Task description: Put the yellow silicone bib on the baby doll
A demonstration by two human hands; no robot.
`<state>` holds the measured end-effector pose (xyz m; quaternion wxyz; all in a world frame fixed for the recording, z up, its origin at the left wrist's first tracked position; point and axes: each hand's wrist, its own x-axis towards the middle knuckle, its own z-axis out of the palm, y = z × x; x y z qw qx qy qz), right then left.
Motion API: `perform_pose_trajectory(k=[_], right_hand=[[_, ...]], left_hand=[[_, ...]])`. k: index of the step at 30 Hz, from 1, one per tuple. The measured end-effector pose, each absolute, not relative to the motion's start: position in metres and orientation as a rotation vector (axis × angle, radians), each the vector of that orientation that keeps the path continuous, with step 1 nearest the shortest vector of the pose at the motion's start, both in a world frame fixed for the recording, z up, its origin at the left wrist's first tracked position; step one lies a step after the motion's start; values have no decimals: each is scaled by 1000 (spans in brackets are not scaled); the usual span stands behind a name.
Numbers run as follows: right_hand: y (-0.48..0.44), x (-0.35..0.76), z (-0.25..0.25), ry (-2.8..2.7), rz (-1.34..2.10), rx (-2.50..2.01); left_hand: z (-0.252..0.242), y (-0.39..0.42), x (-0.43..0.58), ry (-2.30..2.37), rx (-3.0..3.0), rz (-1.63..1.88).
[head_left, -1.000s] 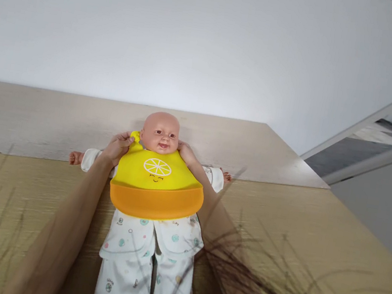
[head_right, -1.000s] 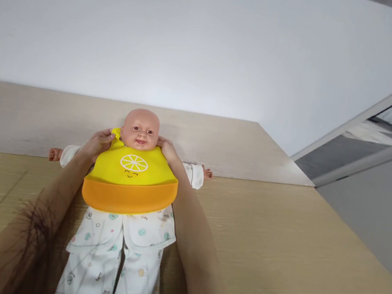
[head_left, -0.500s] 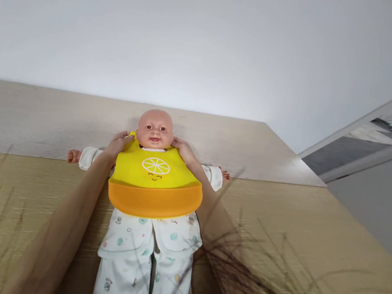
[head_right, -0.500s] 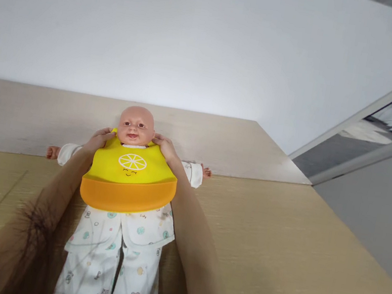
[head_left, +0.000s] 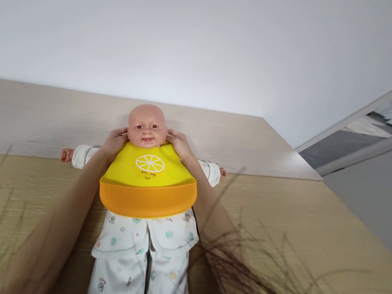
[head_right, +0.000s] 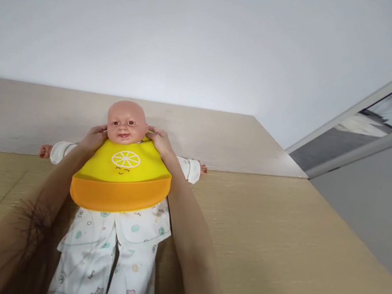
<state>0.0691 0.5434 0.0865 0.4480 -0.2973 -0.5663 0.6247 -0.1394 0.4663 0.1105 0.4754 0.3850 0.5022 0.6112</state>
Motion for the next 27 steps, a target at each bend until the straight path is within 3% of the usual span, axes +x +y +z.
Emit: perform_pose_trajectory(k=[9, 18, 27], right_hand=[[544, 64, 93, -1531, 1193, -841], [539, 65, 103, -1507, 1231, -871], [533, 63, 105, -1379, 1345, -947]], left_hand=[[115, 463, -138, 1263, 1040, 1537], [114, 469, -143, 1367, 916, 1647], [120, 462, -141, 1201, 781, 1491]])
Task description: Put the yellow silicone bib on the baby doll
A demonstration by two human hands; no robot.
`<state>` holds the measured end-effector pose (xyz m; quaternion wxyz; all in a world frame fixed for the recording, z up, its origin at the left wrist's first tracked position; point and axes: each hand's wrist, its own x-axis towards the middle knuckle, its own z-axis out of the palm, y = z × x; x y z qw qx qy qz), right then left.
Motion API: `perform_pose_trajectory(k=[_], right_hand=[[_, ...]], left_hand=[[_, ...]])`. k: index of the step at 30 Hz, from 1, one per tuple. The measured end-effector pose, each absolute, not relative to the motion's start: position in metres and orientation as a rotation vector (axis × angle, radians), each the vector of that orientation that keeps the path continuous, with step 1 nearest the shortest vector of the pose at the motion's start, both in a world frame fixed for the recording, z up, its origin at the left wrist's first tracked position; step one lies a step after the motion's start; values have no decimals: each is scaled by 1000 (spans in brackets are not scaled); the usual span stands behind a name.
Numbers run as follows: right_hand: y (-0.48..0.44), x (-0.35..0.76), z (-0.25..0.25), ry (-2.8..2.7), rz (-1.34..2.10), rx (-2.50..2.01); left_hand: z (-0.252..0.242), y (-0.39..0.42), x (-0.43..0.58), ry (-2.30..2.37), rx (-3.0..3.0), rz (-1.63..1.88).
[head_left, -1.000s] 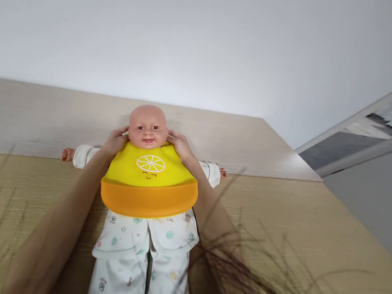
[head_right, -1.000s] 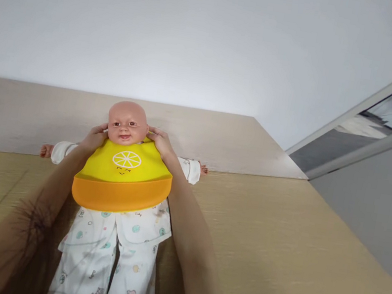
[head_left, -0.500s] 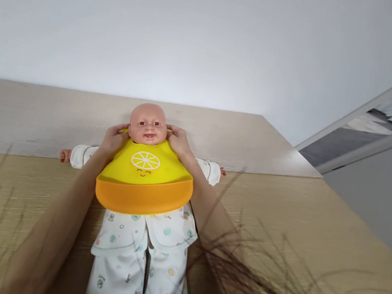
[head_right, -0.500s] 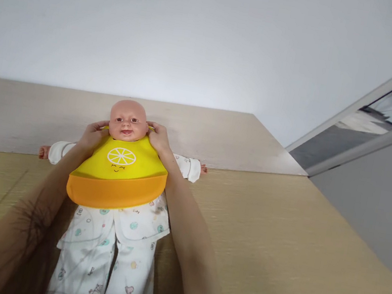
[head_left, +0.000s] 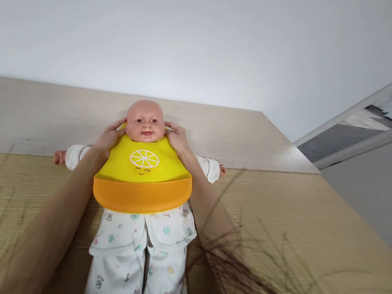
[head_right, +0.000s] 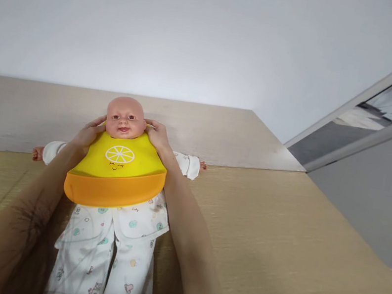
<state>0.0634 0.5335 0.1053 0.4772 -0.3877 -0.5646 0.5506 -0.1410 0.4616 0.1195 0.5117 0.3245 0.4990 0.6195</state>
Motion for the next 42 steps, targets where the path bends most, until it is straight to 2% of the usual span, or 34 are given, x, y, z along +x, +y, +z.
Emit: perform_pose_trajectory(k=[6, 28, 36, 42], right_hand=[[540, 66, 106, -1489, 1185, -877], [529, 72, 119, -1370, 1380, -1006], [541, 71, 103, -1439, 1338, -1032], [548, 70, 89, -1456, 1374, -998]], left_hand=[[118, 462, -139, 1135, 772, 1497], [122, 460, -132, 1184, 810, 1415], [115, 466, -138, 1230, 885, 1413], [115, 470, -138, 1450, 912, 1369]])
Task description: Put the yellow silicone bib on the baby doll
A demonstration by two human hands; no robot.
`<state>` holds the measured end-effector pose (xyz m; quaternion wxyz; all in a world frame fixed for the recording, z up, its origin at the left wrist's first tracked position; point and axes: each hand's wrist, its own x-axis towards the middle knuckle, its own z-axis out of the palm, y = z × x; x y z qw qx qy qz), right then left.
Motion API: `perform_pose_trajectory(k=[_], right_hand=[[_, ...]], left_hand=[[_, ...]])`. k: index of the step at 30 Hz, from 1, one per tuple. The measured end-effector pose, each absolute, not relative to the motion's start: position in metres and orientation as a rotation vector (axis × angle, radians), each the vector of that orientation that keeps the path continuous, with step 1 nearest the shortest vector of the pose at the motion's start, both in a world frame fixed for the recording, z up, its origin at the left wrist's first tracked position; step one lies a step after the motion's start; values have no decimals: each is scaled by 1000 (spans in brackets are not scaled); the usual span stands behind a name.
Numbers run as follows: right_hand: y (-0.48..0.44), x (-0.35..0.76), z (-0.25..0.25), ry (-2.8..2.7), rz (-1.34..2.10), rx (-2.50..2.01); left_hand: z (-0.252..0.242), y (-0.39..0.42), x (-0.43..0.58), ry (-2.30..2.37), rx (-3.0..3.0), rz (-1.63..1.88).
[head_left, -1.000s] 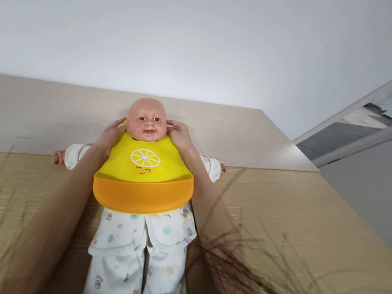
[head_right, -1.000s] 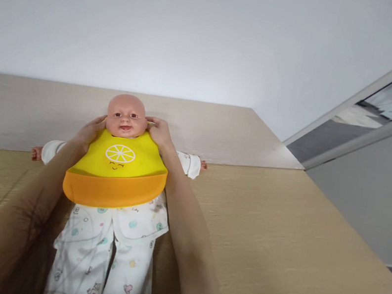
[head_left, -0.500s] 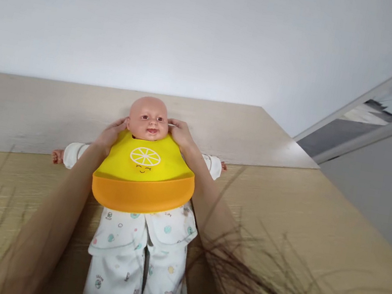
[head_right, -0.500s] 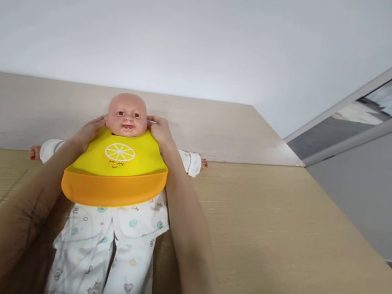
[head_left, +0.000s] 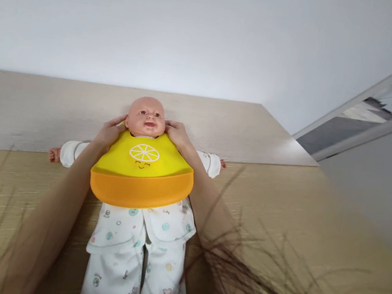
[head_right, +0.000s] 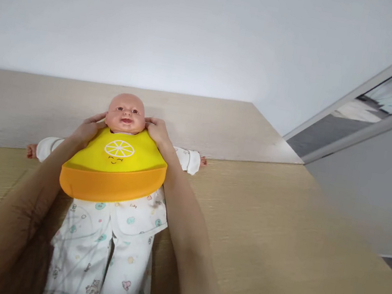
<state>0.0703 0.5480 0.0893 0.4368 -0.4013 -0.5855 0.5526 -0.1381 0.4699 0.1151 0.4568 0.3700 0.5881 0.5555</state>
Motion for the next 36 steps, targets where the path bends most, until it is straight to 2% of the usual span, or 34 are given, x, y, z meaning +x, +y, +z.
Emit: perform_pose_trajectory(k=[23, 36], right_hand=[[546, 70, 91, -1572, 1245, -1130], [547, 74, 90, -1529, 1235, -1149]], left_hand=[[111, 478, -145, 1558, 1214, 1309], [117, 478, -144, 1587, 1144, 1364]])
